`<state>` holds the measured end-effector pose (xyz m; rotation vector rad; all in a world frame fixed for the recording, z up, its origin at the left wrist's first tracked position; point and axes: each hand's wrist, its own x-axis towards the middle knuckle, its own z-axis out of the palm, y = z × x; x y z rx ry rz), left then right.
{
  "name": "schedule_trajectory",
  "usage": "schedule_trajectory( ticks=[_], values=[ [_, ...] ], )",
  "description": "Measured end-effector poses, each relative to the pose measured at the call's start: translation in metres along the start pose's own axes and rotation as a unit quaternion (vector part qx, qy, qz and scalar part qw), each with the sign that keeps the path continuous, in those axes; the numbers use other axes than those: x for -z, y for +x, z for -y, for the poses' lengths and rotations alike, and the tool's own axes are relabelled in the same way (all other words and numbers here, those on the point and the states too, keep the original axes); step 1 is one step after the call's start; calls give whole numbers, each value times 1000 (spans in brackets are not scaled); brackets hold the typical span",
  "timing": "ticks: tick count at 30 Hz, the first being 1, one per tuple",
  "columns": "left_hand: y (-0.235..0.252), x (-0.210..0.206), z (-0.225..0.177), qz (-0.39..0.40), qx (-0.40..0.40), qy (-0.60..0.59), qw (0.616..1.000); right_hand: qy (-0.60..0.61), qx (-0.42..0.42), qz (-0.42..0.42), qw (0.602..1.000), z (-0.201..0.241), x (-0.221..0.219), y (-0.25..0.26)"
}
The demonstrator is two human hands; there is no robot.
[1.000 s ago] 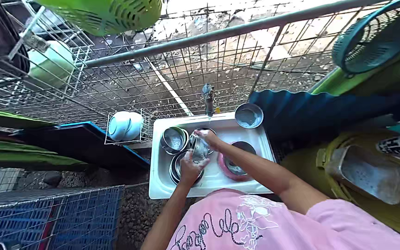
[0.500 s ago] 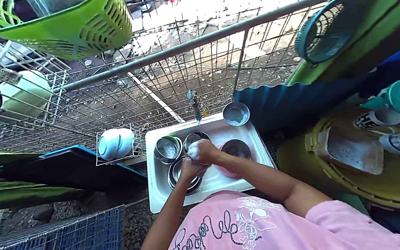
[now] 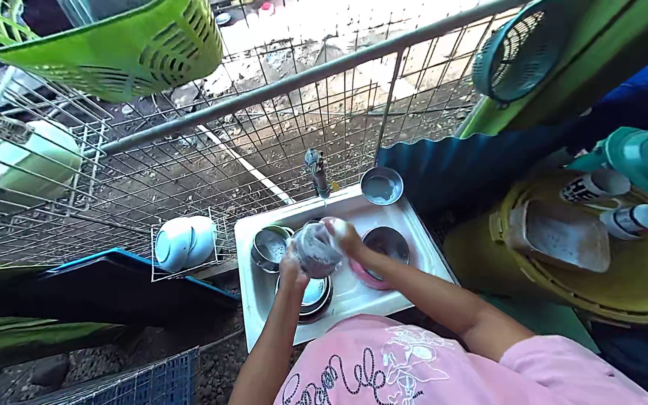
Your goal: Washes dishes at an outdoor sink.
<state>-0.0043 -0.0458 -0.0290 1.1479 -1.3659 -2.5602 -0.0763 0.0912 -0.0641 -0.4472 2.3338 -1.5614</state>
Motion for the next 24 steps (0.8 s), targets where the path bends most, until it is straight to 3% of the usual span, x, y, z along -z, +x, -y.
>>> schedule_trajectory(
  ticks=[2,4,5,7,9,12,14,15,17,19,20,22,24],
  values=[
    [9,1,11,-19,-1,-59,998,-99,91,-2,991,4,-32,-29],
    [10,-2,23,1,-18,-30,999,-191,202,6,960,18,-48,-33],
    [7,-3,27,25,-9,-5,1000,-203,197,39,958,29,-42,-25],
    [4,-5,27,44,8,50,998,-171,92,115,974,41,-17,2],
    [6,-5,14,66,23,72,995,-71,2,124,990,23,10,33],
    [24,-1,2,61,-56,48,995,186,-113,19,976,-8,24,37],
    [46,0,9,26,-114,47,992,200,-84,-96,971,1,17,25],
    [56,3,12,36,-90,66,993,139,-43,-135,980,3,12,21],
    [69,-2,10,95,64,90,989,-54,90,-168,980,2,8,15],
    [78,-10,6,143,195,40,970,-159,156,-148,964,3,13,10],
    [83,-12,7,151,200,26,968,-161,108,-99,976,6,23,11],
    [91,-20,13,125,146,67,979,-100,-67,-8,993,12,44,30],
    [98,-28,31,122,56,148,980,-62,-150,-20,987,4,45,54]
  ],
)
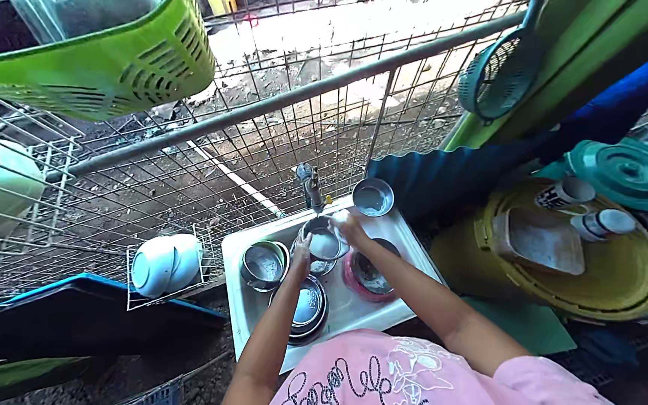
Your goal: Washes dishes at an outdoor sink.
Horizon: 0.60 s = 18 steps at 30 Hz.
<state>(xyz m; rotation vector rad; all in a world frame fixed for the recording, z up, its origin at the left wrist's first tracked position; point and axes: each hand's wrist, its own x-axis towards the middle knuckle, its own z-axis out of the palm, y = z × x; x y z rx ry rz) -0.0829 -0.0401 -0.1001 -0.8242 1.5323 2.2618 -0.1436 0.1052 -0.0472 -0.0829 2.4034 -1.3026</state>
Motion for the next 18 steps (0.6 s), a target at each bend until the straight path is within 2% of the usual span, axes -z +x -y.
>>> schedule_trajectory(
  ticks=[2,5,6,8,10,11,13,14,15,16,18],
  values=[
    [6,-12,13,-16,-71,43,996,-58,3,11,998,-1,-21,13],
    [0,-15,7,-43,-193,56,979,-84,75,99,989,-3,-49,-7],
    [0,-7,4,-56,-218,62,972,-137,99,139,976,-6,-46,-13],
    [-3,5,3,-59,-228,77,969,-295,127,181,930,-10,-24,-17],
    [-8,-2,19,-45,-197,81,976,-364,160,134,908,-16,-14,-9],
    [-11,-11,29,-47,-177,65,981,-338,170,93,921,-21,-18,-3],
    [-13,-26,38,-54,-156,37,986,-182,129,51,974,-21,-34,-5],
    [-13,-26,35,-55,-165,40,984,-106,116,47,986,-21,-40,-14],
    [-14,-20,30,-57,-181,57,980,-79,126,71,986,-27,-43,-23],
    [-16,-12,24,-52,-194,76,977,-107,163,113,974,-38,-39,-30],
    [-23,-2,20,-52,-205,105,972,-278,200,213,915,-45,-12,-32]
  ],
)
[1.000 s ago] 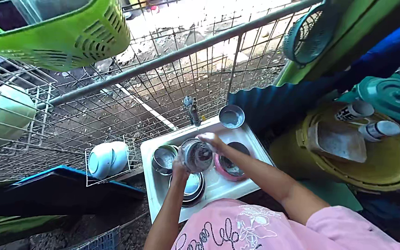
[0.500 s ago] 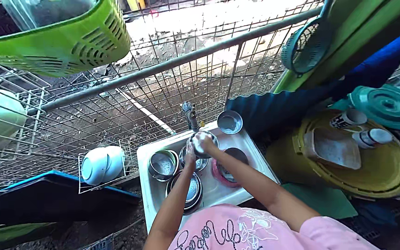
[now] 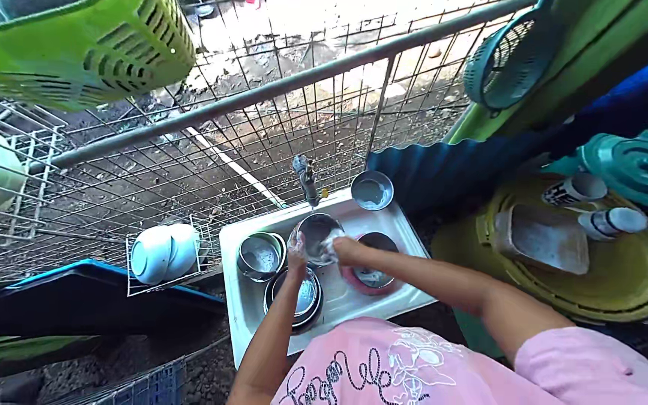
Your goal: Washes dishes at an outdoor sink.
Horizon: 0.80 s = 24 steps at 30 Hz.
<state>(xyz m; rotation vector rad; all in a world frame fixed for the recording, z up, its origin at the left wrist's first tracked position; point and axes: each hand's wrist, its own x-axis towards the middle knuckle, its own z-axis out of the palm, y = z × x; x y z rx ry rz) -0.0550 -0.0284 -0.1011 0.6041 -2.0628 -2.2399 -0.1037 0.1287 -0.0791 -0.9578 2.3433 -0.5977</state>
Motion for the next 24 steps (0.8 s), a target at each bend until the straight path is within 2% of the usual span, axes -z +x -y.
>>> schedule_trajectory(
  ticks=[1,2,3,5,6,7,8,10,11,12,14,15,16,17,19,21,22,24],
  values=[
    [-4,-3,-1,6,5,7,1000,-66,1,10,998,-6,10,-1],
    [-8,-12,-2,10,13,2,1000,-90,3,-32,995,-12,12,3],
    [-11,-22,-2,11,21,-9,1000,-61,-14,-82,995,-11,9,10],
    [-11,-37,0,9,25,-28,999,108,-60,-157,980,6,-2,20],
    [-9,-38,-1,4,15,-28,1000,164,-50,-172,970,13,-7,17],
    [-6,-32,-4,-2,2,-17,1000,174,-10,-161,972,11,-11,10],
    [-5,-22,-6,-5,-1,-3,1000,132,40,-121,983,0,-12,2],
    [-9,-15,-6,1,10,19,1000,-14,72,-5,997,-23,8,-7],
    [-11,-22,-5,3,21,15,1000,-63,75,-7,995,-33,16,-4],
    [-13,-31,-4,3,36,5,999,-60,55,-35,996,-36,19,2],
    [-11,-48,-3,4,47,-10,999,97,-32,-153,983,-20,11,13],
    [-8,-53,-7,5,39,-15,999,196,-67,-193,959,-5,7,14],
    [-2,-52,-11,5,29,-11,1000,253,-66,-198,945,4,2,8],
    [5,-44,-15,6,25,2,1000,248,-27,-171,953,4,-7,-2],
    [16,-23,-24,24,47,31,998,59,84,-39,994,-10,-9,-25],
    [21,-18,-17,52,48,53,996,-76,124,29,989,-30,0,-28],
    [19,-26,-12,48,37,49,997,-81,110,42,990,-32,6,-23],
    [9,-51,-3,-12,1,21,1000,-3,26,38,999,-11,20,-12]
  ],
)
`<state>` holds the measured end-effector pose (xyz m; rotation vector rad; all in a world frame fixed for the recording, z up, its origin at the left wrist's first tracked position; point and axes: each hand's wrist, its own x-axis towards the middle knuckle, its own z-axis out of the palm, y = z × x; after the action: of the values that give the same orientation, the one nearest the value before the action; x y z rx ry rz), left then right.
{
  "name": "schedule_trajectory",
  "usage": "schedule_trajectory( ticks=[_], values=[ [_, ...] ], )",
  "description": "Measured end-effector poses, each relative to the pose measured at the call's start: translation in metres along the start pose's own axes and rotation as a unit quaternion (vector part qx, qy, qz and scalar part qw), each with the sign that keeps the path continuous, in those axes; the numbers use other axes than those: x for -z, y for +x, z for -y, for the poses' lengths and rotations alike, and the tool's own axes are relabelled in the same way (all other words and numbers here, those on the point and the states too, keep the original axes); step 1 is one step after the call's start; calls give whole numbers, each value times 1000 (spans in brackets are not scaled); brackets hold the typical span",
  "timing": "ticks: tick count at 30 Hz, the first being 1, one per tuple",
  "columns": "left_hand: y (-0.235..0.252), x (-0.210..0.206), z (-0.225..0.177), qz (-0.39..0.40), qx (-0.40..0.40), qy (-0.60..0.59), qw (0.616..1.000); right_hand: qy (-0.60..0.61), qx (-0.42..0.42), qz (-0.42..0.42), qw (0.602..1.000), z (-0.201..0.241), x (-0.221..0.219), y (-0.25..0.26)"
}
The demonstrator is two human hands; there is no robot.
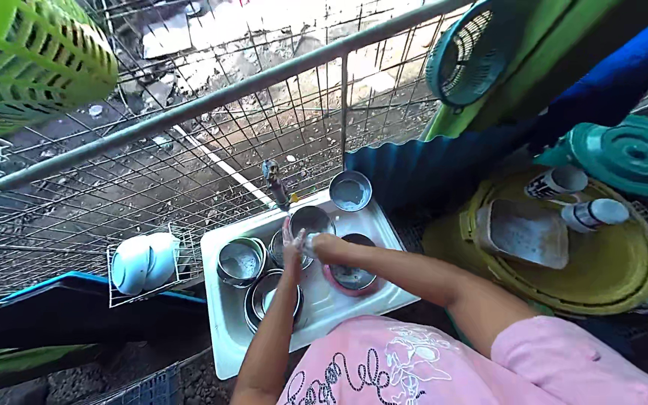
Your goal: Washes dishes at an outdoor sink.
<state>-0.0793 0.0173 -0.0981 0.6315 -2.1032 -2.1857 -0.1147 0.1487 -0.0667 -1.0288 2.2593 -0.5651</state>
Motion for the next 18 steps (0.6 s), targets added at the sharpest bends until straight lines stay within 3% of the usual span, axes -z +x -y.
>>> schedule_trajectory(
  ticks=[2,3,6,8,10,12,13,16,18],
  values=[
    [-8,-12,-9,-32,-6,-7,999,84,-26,-85,992,17,-6,4],
    [-6,-6,-21,-11,11,14,1000,74,8,-119,990,13,-16,1],
    [7,25,-39,73,108,76,989,-41,118,-84,989,-18,-28,-21],
    [8,18,-25,49,122,47,990,-47,88,-34,994,-21,-11,-22],
    [-3,-6,-7,-12,57,5,998,68,-27,-26,997,7,5,-17],
    [-11,-21,-5,-35,-33,-2,999,132,-38,-122,983,18,-5,-17],
    [-11,-19,-10,-36,-49,6,998,97,11,-160,982,8,-16,-20],
    [-4,2,-6,2,-3,25,1000,-86,148,-111,979,-52,-14,-27],
    [-1,-3,-3,21,31,9,999,-145,145,-69,976,-71,5,-22]
  ],
)
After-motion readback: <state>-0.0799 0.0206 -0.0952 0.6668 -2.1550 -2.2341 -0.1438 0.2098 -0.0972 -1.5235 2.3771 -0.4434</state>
